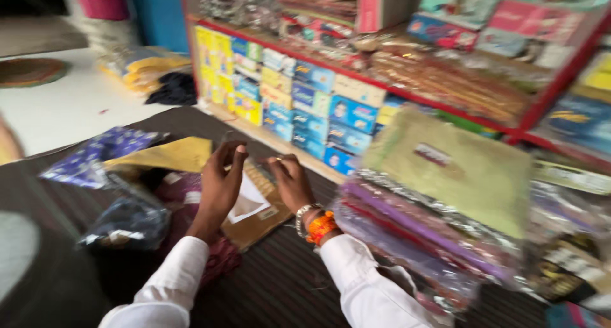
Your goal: The person wipes the plastic packaging of several folded garments with a small cloth, then stacks them on a pile. The person handles multiple packaged garments one at a time, wiping each with a cloth and stacking them.
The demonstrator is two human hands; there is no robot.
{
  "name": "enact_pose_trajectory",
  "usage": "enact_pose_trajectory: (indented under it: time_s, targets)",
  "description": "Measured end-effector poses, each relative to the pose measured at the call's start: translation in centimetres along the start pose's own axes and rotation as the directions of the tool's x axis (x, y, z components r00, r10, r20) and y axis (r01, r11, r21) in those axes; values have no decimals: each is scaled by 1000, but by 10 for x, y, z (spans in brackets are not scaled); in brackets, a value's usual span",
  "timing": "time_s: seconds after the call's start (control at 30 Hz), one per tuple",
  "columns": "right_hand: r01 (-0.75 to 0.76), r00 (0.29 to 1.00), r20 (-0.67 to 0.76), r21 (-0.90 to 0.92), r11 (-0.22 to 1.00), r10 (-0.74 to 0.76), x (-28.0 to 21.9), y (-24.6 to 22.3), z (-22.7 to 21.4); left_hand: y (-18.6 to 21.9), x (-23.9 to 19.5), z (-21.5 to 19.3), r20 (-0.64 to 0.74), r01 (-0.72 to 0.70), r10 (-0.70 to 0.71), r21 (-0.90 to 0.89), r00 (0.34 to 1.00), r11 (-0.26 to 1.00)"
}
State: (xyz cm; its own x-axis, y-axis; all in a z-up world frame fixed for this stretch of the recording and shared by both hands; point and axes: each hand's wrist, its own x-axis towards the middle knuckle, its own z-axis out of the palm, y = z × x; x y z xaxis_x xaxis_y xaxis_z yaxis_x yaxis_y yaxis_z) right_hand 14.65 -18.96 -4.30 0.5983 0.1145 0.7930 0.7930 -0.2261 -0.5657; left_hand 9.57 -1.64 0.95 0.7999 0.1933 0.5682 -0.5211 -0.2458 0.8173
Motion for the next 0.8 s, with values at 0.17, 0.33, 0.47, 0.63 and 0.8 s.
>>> enact_pose_trajectory:
  time_s: [0.17, 0.33, 0.47, 0.63, 0.8]
  targets:
    - [-385, 911, 204, 107, 917, 358, -28, 15, 41, -61, -9, -43, -146, 129, -139, -77, 979, 989]
    - [-592, 795, 322, 234, 771, 513, -69, 39, 97, -135, -55, -75, -306, 208, -239, -132, 921, 969]
    - [-749, 658, 409, 266, 607, 632, -101, 71, 129, -182, -89, -87, -362, 305, -292, -21, 885, 952]
    - [-769, 619, 425, 158, 619, 661, -147, 124, 163, -223, -104, -103, -369, 371, -356, -34, 859, 928]
    - [-598, 709, 435, -46, 800, 554, -205, 182, 188, -259, -101, -93, -370, 497, -480, -56, 795, 866]
